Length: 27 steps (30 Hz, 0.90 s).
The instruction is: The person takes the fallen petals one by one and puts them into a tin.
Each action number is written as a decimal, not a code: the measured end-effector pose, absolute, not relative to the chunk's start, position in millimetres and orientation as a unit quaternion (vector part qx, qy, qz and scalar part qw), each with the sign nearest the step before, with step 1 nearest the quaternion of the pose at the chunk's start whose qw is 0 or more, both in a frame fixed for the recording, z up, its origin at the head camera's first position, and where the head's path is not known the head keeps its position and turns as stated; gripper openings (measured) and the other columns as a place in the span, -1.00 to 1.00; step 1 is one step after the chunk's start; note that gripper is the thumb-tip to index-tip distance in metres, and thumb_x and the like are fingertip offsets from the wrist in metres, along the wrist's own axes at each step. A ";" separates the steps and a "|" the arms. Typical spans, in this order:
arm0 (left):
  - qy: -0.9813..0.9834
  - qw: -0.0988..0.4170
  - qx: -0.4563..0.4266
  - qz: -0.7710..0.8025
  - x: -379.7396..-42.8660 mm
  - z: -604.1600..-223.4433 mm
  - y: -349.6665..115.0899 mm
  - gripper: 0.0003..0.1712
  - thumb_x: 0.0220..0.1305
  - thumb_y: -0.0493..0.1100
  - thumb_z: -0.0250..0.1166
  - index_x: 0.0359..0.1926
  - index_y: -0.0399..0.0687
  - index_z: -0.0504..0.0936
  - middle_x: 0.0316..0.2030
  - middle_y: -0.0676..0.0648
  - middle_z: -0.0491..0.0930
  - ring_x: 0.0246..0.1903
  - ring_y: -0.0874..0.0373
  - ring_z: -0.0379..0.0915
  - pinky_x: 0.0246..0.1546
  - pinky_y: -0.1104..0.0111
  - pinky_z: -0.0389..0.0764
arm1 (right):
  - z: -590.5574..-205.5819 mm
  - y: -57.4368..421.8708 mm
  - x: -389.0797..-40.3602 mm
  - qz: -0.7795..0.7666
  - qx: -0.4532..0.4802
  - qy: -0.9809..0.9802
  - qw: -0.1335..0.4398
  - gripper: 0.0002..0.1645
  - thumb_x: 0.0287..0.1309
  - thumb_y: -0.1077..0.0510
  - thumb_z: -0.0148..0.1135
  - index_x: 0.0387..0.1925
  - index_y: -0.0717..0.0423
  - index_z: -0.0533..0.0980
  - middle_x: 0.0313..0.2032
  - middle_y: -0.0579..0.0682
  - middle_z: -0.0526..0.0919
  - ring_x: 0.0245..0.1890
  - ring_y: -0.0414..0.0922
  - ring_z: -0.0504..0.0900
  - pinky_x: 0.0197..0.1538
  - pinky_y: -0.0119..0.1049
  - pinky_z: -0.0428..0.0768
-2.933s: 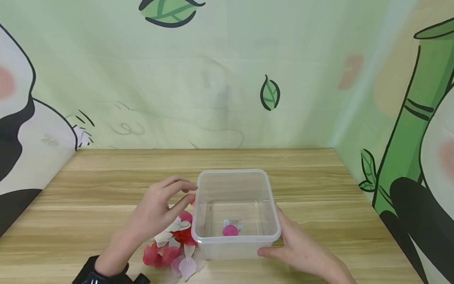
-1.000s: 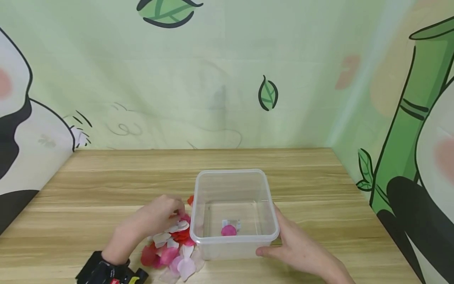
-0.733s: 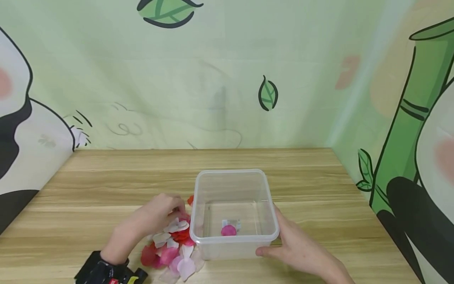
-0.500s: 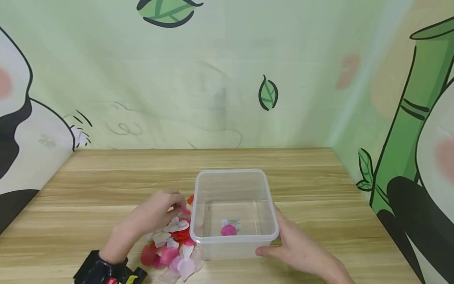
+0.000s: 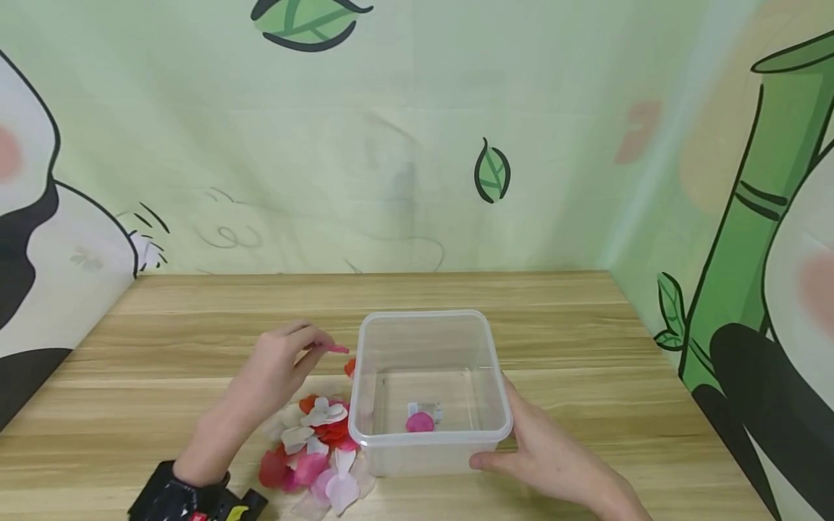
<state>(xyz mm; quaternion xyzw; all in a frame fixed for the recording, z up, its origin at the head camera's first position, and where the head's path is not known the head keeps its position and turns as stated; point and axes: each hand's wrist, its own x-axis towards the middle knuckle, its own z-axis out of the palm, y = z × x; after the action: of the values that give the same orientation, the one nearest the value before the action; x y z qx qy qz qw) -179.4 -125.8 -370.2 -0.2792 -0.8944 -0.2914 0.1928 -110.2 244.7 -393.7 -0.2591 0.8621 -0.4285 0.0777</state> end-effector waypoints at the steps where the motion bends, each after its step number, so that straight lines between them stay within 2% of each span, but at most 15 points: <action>1: -0.890 0.209 -0.279 -0.295 -179.2 -369.2 -125.7 -0.78 0.13 -0.48 0.49 -0.20 -0.23 0.73 -0.28 -0.08 0.67 -0.31 0.09 0.64 -0.23 0.32 0.71 | -393.7 244.7 -110.5 -0.430 -0.260 0.861 0.079 0.25 0.14 -0.17 0.50 0.63 -0.18 -0.09 0.18 -0.03 0.59 0.07 -0.11 0.64 0.13 -0.25 0.59; 6: -0.867 0.274 -0.276 -0.312 -176.4 -363.2 -123.8 -0.77 0.11 -0.46 0.52 -0.19 -0.26 0.74 -0.27 -0.10 0.67 -0.27 0.07 0.67 -0.18 0.29 0.72 | -393.7 245.0 -111.2 -0.435 -0.263 0.858 0.079 0.25 0.14 -0.17 0.50 0.64 -0.18 -0.09 0.21 -0.02 0.57 0.10 -0.06 0.63 0.15 -0.25 0.57; 17: -0.824 0.343 -0.300 -0.336 -163.8 -350.1 -110.1 -0.78 0.09 -0.43 0.54 -0.21 -0.23 0.75 -0.27 -0.06 0.69 -0.25 0.13 0.68 -0.16 0.31 0.71 | -394.3 245.4 -110.9 -0.433 -0.263 0.859 0.079 0.25 0.14 -0.19 0.49 0.63 -0.19 -0.10 0.20 -0.02 0.58 0.10 -0.05 0.63 0.15 -0.26 0.57; 22: -0.806 0.353 -0.324 -0.349 -155.1 -345.8 -101.2 -0.76 0.08 -0.47 0.53 -0.21 -0.21 0.76 -0.26 -0.02 0.68 -0.27 0.16 0.68 -0.18 0.33 0.70 | -394.0 245.2 -111.0 -0.434 -0.260 0.858 0.084 0.26 0.14 -0.18 0.50 0.64 -0.14 -0.09 0.20 -0.02 0.58 0.10 -0.05 0.63 0.15 -0.26 0.56; 27: -0.800 0.330 -0.346 -0.362 -146.7 -342.7 -93.4 -0.74 0.09 -0.48 0.52 -0.19 -0.19 0.75 -0.24 0.01 0.68 -0.27 0.21 0.66 -0.19 0.41 0.68 | -394.1 245.0 -110.9 -0.437 -0.262 0.857 0.084 0.25 0.14 -0.15 0.50 0.63 -0.11 -0.08 0.20 -0.01 0.58 0.10 -0.04 0.63 0.15 -0.26 0.57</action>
<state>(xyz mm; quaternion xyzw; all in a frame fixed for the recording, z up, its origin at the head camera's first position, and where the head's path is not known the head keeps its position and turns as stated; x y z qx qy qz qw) -146.7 -93.4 -342.7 -0.3456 -0.8005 -0.3622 0.3295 -110.9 245.0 -394.1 -0.2620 0.8566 -0.4366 0.0835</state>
